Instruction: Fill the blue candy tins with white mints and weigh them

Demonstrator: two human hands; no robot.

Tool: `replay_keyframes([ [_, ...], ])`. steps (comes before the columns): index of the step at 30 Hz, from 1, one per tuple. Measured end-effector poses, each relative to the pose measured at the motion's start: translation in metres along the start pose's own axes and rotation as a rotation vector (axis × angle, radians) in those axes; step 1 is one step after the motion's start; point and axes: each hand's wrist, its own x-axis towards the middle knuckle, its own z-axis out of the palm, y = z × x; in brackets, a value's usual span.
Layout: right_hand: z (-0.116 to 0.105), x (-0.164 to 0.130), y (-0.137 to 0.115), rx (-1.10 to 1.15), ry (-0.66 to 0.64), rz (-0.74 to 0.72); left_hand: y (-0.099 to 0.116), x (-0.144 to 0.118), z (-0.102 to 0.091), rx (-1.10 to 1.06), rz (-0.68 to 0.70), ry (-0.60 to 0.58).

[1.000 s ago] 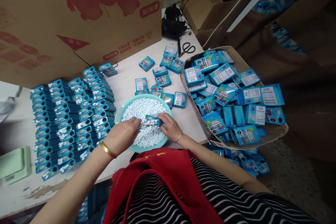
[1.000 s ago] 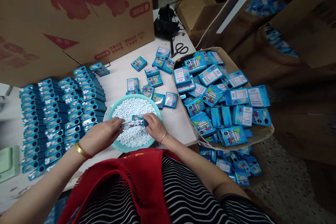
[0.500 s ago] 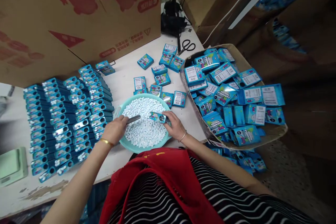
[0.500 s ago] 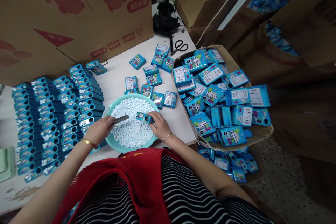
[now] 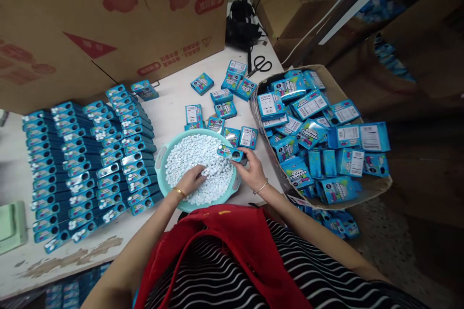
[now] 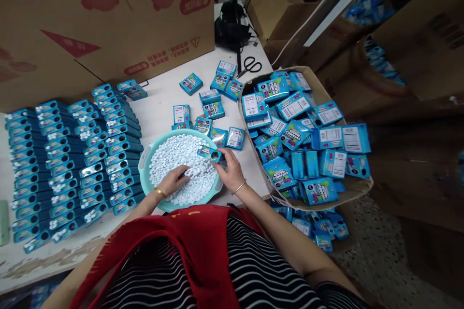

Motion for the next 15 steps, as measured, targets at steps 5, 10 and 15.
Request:
replay_keyframes([
  [5,0.005,-0.006,0.002,-0.02,-0.058,-0.058,0.014,-0.044,-0.049,-0.043,0.123,0.079],
  [10,0.02,-0.013,-0.003,-0.049,-0.162,-0.181,0.054,-0.064,-0.091,0.155,0.142,0.065],
  [15,0.033,-0.02,-0.01,-0.064,-0.21,-0.259,0.105,-0.063,-0.111,0.518,-0.022,-0.089],
])
